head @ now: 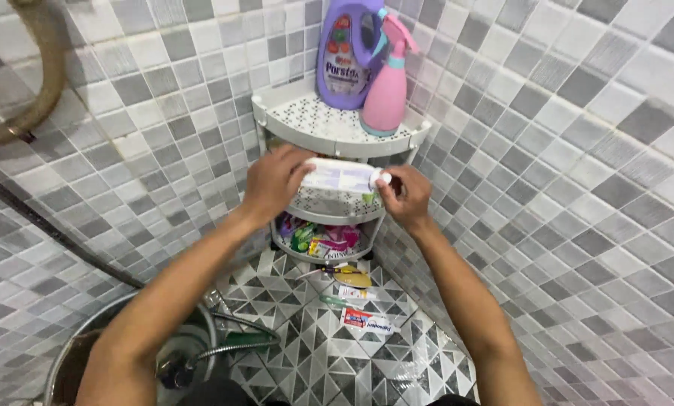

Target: The person organizes various bathroom items from the floor onto a white corner shelf. They place bottles, tubes, a spray bottle, and a sponge onto the shelves one by one, arranging them neatly.

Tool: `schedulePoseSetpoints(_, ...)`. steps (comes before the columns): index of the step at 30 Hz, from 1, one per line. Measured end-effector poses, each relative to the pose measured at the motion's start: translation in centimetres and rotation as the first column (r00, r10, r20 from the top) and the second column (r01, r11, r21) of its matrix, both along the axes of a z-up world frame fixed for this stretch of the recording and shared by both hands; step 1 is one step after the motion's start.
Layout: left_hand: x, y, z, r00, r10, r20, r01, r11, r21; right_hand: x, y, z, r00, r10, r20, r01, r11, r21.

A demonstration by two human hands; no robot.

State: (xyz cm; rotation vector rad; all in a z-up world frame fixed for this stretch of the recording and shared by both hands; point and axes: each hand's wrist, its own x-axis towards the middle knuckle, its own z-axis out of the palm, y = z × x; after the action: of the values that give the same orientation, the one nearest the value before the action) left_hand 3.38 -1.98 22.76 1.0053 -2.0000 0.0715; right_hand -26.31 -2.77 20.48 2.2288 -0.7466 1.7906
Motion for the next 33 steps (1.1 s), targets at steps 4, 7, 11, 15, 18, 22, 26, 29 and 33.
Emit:
schedulePoseSetpoints(4,0.5,-1.9,7.7,0.998,-0.001,-0.063,0.002,1.0,0.016,1.9,-1.4,6.0,0.997,-0.075,-0.001,0.075,0.994,-0.078)
schedulePoseSetpoints(7,0.6,-4.4,11.2,0.995,0.043,-0.086,-0.048,0.998,-0.05,3.9,-2.6,9.0,0.98,-0.199,-0.021,0.199,0.98,-0.024)
schedulePoseSetpoints(11,-0.2,-6.1,13.7,0.968,0.156,-0.197,-0.107,0.966,0.236,5.7,-4.8,11.0,0.952,-0.262,-0.161,0.298,0.916,0.268)
schedulePoseSetpoints(15,-0.2,-7.8,13.1,0.969,0.247,-0.017,-0.223,0.898,0.38,7.8,-5.6,12.1,0.902,-0.294,-0.317,0.429,0.703,0.568)
schedulePoseSetpoints(18,0.1,-14.1,7.4,0.939,0.294,0.18,-0.337,0.895,0.293,8.0,-7.7,10.6,0.827,-0.401,-0.394,0.561,0.634,0.533)
schedulePoseSetpoints(22,-0.4,-14.2,6.7,0.922,0.298,0.246,-0.371,0.859,0.352,8.7,-8.6,10.5,0.801,-0.389,-0.456,0.598,0.566,0.567)
schedulePoseSetpoints(26,-0.4,-15.6,6.4,0.929,0.292,0.229,-0.357,0.872,0.336,8.7,-9.0,10.4,0.804,-0.378,-0.459,0.592,0.58,0.56)
schedulePoseSetpoints(29,-0.3,-15.0,7.2,0.936,0.261,0.236,-0.332,0.877,0.348,8.7,-8.2,10.9,0.806,-0.348,-0.48,0.585,0.592,0.554)
schedulePoseSetpoints(33,-0.3,-14.7,7.0,0.939,0.236,0.25,-0.318,0.873,0.369,8.5,-8.9,9.8,0.811,-0.297,-0.503,0.567,0.611,0.552)
